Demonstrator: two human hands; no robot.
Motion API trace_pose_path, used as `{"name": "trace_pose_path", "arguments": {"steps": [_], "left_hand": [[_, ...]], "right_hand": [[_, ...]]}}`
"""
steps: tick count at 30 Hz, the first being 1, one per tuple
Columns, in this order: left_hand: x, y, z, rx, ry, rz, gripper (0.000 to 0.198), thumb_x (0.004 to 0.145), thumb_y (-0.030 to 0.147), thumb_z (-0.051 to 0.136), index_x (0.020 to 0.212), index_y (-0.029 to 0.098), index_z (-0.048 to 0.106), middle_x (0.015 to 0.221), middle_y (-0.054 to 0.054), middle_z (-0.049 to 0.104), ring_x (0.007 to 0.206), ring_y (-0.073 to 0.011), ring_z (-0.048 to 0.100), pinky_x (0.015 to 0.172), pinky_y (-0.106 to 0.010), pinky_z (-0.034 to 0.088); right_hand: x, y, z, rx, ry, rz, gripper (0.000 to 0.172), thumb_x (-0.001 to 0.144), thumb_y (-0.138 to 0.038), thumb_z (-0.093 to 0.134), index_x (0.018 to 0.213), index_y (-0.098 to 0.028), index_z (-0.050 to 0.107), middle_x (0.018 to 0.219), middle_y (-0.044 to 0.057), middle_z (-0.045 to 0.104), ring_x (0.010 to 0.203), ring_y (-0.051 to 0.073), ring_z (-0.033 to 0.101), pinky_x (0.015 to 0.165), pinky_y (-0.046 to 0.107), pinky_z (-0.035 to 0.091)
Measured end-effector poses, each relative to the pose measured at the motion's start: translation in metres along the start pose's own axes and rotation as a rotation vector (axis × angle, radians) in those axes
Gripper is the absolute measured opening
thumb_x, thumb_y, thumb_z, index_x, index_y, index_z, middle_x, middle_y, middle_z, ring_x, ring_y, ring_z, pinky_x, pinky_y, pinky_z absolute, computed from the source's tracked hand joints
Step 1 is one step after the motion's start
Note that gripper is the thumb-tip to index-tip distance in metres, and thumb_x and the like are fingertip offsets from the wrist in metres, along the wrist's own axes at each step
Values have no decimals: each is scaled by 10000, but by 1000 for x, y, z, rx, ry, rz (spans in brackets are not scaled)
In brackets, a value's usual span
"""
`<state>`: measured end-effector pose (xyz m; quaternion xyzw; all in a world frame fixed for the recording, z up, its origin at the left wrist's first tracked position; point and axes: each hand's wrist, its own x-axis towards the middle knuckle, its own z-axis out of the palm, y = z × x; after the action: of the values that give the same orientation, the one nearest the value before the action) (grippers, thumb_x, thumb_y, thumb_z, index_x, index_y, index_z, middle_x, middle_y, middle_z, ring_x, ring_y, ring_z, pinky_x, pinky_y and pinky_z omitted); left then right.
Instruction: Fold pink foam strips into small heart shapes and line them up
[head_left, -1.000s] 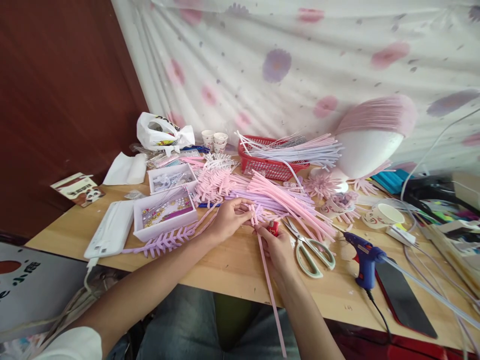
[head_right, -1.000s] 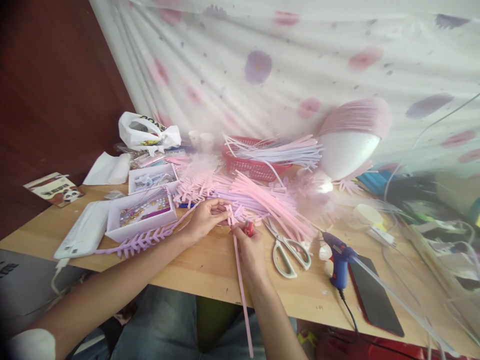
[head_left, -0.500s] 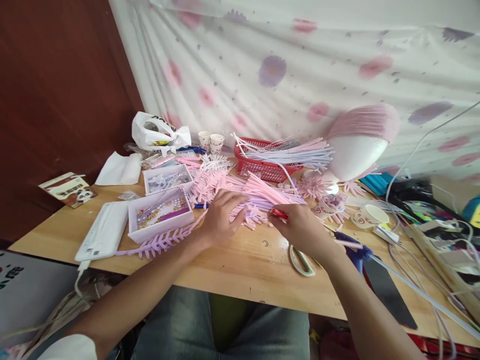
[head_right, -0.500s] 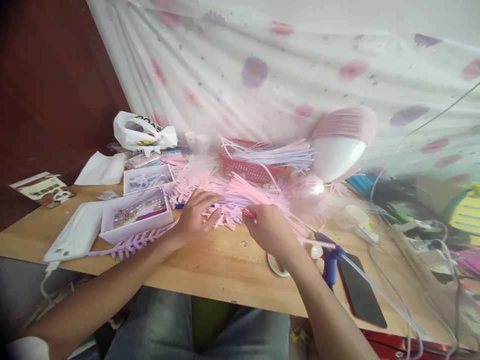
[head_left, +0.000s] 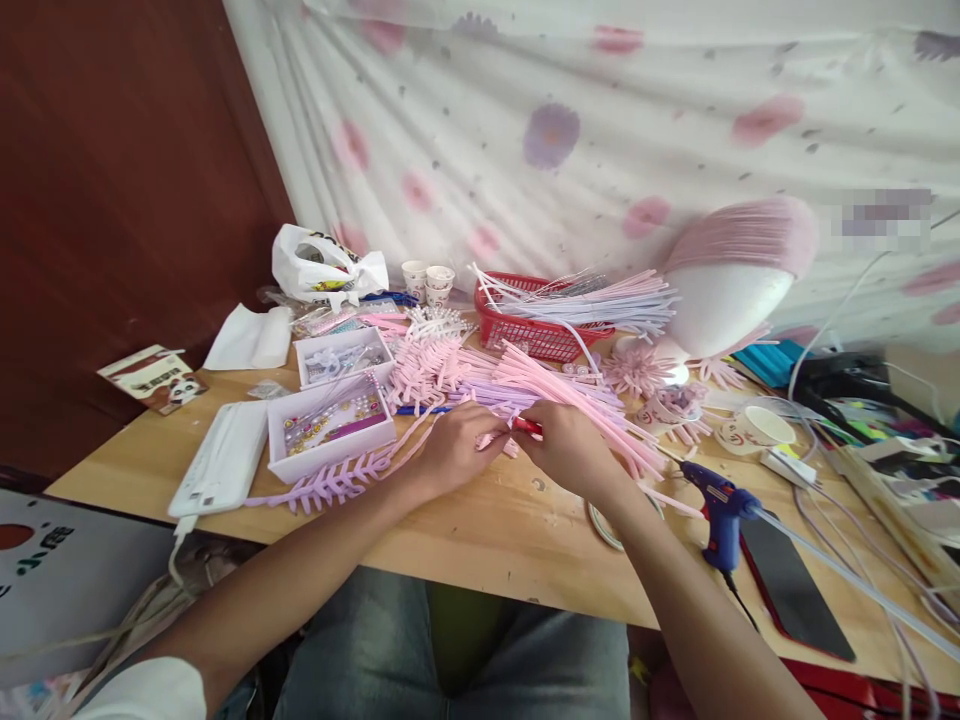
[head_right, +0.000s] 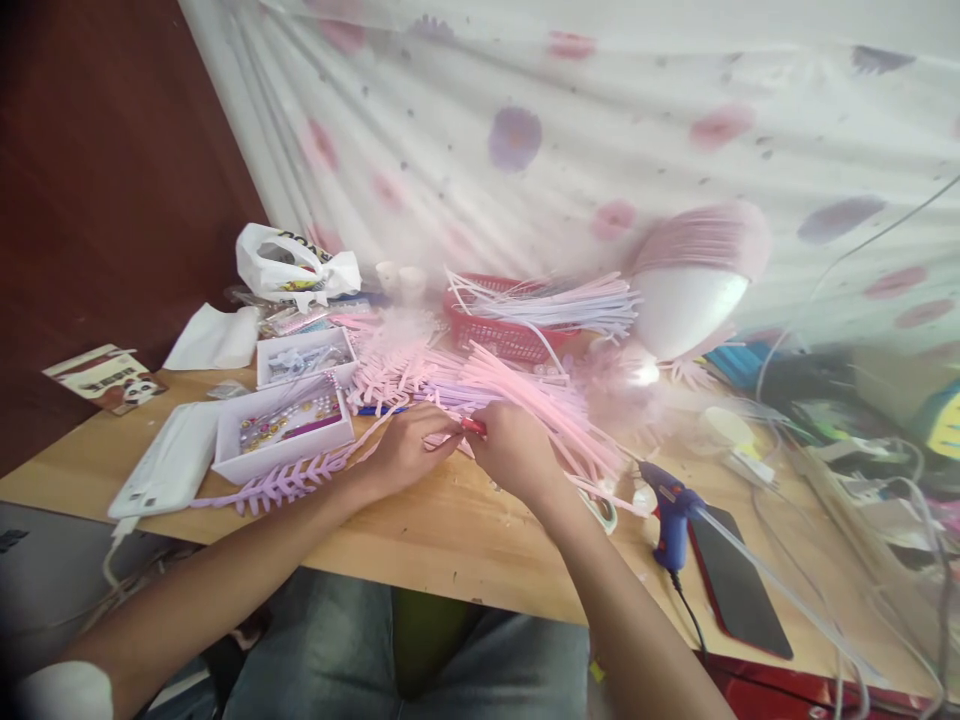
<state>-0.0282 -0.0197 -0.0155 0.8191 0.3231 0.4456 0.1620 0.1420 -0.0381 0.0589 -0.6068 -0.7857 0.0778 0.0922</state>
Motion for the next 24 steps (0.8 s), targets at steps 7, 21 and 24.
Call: {"name": "trace_pose_path", "arguments": {"steps": [7,21,24], "left_hand": [[5,3,-2,-155,49,-262,90,828,160,635,809,176,722,819,-43,744,801,-175,671,779,-279,481],[12,3,1,-846,50,-834,292,674,387,777,788,133,692,707,-9,636,606,-95,552,555,-206,429],[11,4,0,-892,15,-822,306,681,404,778,790,133,686,663,-3,621,560,-84,529,510,-198,391]], "right_hand": [[-40,0,3,-49,400,129,223,921,-379,564,944,-185,672,862,61,648,740,193,594,593,276,306],[-116,39,67,-164,487,41,305,976,-341,494,1183,-166,633,1115,148,641,1011,300,590,870,432,467],[-121,74,50,-215,460,192,294,949,-322,503,1157,-169,645,1093,145,673,1003,306,627,862,425,482]]}}
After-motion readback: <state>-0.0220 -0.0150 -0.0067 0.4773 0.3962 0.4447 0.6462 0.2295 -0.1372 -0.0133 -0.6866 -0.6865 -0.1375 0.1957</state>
